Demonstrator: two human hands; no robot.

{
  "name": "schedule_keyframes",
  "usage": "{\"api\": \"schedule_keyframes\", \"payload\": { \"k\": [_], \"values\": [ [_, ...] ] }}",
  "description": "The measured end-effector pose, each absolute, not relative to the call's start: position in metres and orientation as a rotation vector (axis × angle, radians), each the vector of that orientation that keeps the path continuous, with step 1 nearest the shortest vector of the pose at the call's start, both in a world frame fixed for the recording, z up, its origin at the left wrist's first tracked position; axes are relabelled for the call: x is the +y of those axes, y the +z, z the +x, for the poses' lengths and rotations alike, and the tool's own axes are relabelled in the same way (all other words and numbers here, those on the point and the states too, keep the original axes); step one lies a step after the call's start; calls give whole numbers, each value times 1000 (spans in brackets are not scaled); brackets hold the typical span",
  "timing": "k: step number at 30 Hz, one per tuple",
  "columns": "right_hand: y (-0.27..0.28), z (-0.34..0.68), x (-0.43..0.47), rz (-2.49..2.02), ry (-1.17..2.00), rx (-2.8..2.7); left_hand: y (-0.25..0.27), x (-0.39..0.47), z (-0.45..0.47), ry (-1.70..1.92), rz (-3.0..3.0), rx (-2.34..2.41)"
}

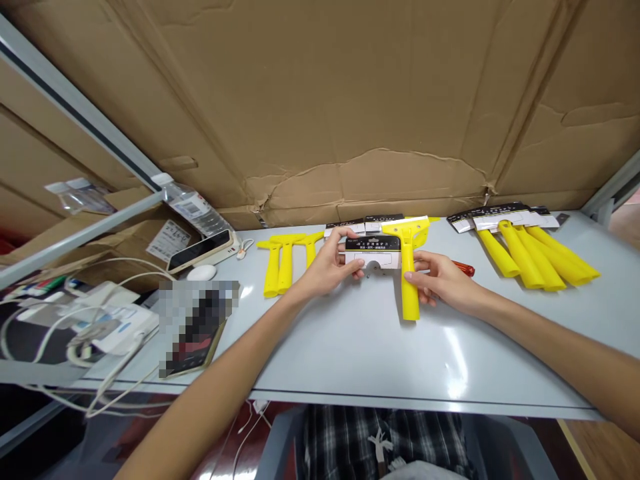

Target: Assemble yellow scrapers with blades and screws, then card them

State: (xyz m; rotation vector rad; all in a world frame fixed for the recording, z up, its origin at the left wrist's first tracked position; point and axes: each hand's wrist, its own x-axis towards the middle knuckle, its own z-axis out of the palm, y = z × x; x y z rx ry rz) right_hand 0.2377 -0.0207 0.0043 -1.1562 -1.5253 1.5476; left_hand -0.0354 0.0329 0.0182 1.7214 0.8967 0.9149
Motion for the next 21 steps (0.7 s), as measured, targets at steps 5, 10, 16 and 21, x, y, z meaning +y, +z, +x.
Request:
{"api": "schedule_keyframes", "payload": {
  "k": [5, 10, 16, 21],
  "values": [
    [4, 237, -22, -1138, 1545, -1530, 20, 29, -34, 873, 1700, 899],
    [5, 239, -21, -1156, 1531, -1491, 25, 26, -33, 836, 1659, 889],
    [19, 254, -14, -1152, 1326, -1393, 28, 26, -36, 774, 1646, 829],
    [17, 257, -12, -1167, 1283, -1332, 25, 26, -35, 740, 1618, 785]
  ]
}}
